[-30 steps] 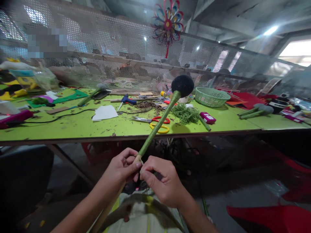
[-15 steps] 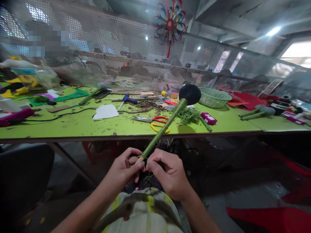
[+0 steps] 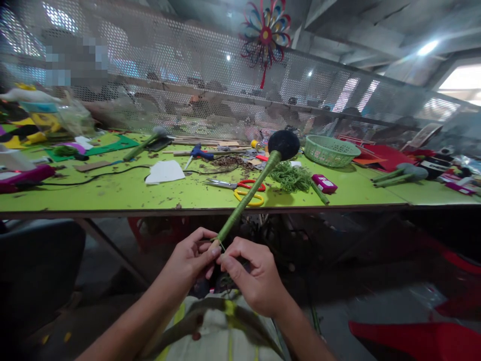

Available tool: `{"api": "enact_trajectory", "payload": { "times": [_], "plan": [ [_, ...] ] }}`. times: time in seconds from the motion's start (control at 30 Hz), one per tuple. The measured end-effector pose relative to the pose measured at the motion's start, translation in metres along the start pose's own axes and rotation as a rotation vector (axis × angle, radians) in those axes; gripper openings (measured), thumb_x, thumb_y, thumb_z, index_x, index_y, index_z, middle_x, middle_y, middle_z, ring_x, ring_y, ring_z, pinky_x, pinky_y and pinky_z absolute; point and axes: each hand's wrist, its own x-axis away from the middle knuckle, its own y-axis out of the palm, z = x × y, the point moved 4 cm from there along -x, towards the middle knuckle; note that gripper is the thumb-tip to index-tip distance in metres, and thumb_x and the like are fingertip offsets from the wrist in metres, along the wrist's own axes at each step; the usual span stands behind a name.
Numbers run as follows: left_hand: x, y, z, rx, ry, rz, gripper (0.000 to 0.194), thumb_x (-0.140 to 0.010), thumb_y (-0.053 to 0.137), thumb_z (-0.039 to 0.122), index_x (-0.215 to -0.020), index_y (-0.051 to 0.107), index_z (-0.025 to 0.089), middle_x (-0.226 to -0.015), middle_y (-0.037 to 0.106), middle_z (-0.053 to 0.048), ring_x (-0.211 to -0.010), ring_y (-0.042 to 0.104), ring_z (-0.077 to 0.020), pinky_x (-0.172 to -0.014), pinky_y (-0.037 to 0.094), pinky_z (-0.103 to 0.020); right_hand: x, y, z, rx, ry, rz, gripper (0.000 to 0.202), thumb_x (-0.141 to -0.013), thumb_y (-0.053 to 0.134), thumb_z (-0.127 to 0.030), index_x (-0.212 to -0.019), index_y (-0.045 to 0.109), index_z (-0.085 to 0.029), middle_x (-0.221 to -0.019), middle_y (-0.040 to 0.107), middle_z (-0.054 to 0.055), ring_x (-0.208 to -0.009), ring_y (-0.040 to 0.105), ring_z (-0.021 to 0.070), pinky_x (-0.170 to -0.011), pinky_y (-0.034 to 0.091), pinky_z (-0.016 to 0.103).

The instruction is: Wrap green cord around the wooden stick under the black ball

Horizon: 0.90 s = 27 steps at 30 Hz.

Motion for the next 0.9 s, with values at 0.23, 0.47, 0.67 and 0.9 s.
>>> {"api": "enact_trajectory", "payload": {
  "times": [0.23,0.47,0.67,0.9],
  "plan": [
    [0.002,-0.003,0.002,0.026,-0.003,0.028,0.027,-0.071,0.067,0.033,-0.083,0.047,0.019,-0.056,0.058,0.006,-0.034,0.044,-0.0050,-0.034,0.024,-0.014,-0.002,-0.003,0.011,-0.005,0.026,0.024,0.021,-0.088,0.051,-0.023,-0.069,0.058,-0.016,-0.067,0.056,0.003,-0.062,0.051,0.0146,-0.060,0.040,0.028],
    [0.001,-0.003,0.000,0.024,-0.032,0.009,0.027,-0.070,0.068,0.034,-0.081,0.049,0.019,-0.053,0.057,0.006,-0.033,0.044,-0.0050,-0.033,0.023,-0.014,-0.003,-0.014,0.017,-0.042,0.039,0.074,0.022,-0.087,0.052,-0.026,-0.068,0.060,-0.017,-0.066,0.058,0.003,-0.064,0.052,0.0158,-0.061,0.042,0.029],
    [0.001,-0.003,-0.001,-0.023,-0.029,0.004,0.025,-0.075,0.064,0.034,-0.082,0.047,0.019,-0.052,0.054,0.007,-0.032,0.040,-0.0034,-0.032,0.021,-0.013,-0.006,-0.016,0.040,-0.255,0.154,0.089,0.023,-0.086,0.055,-0.029,-0.068,0.061,-0.015,-0.067,0.060,0.004,-0.059,0.050,0.0137,-0.057,0.041,0.027],
    [0.003,-0.002,0.001,-0.045,-0.067,-0.026,0.023,-0.078,0.061,0.037,-0.082,0.046,0.019,-0.050,0.053,0.007,-0.031,0.035,-0.0025,-0.032,0.020,-0.012,-0.009,-0.021,0.080,-0.620,0.349,0.080,0.021,-0.082,0.061,-0.031,-0.071,0.061,-0.013,-0.081,0.066,0.007,-0.044,0.036,0.0052,-0.047,0.031,0.023]
  ]
}}
